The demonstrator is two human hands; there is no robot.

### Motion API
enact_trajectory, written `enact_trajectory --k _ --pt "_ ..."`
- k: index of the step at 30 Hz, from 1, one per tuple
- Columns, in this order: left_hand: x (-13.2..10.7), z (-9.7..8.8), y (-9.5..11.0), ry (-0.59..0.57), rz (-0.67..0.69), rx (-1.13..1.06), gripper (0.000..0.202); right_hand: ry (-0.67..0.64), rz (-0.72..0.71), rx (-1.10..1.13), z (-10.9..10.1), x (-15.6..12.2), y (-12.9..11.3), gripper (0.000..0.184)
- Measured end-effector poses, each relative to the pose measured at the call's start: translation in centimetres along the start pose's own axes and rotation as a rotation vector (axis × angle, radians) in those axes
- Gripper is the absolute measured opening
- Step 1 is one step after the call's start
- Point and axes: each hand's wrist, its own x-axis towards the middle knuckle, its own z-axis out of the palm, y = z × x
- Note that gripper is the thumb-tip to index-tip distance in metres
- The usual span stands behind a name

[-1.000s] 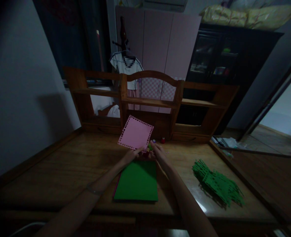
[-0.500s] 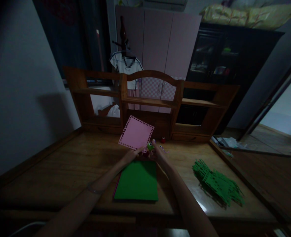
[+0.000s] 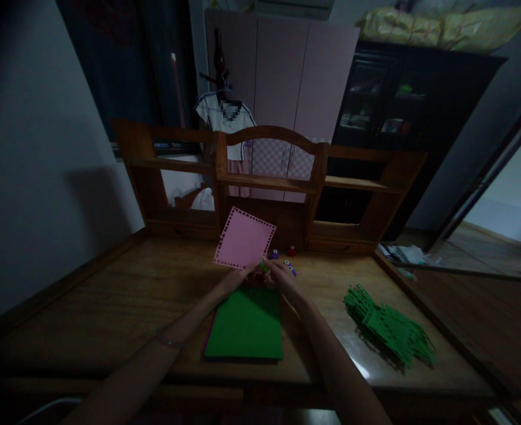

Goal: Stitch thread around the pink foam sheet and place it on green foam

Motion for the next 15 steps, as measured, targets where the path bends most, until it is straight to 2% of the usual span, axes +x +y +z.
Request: enact_trajectory --k 4,8,10,15 --pt "-0.1 0.4 -0.1 0.007 0.023 -0.085 0.048 0.008 -0.068 -0.073 0.2 -0.7 -0.4 0.036" --pt "-0.6 0.7 0.7 -0.051 -0.139 -0.149 0.057 0.049 -0.106 -0.132 0.4 -1.3 -0.9 0.033" --pt "-0.9 0.7 1.2 -0.092 -0.173 -0.19 0.061 0.047 -0.116 -0.157 0.4 -1.4 -1.0 0.033" --pt "-0.9 0.6 1.6 -0.127 -0.038 -0.219 0.06 0.071 -0.144 -0.282 0.6 -1.5 -1.3 0.034"
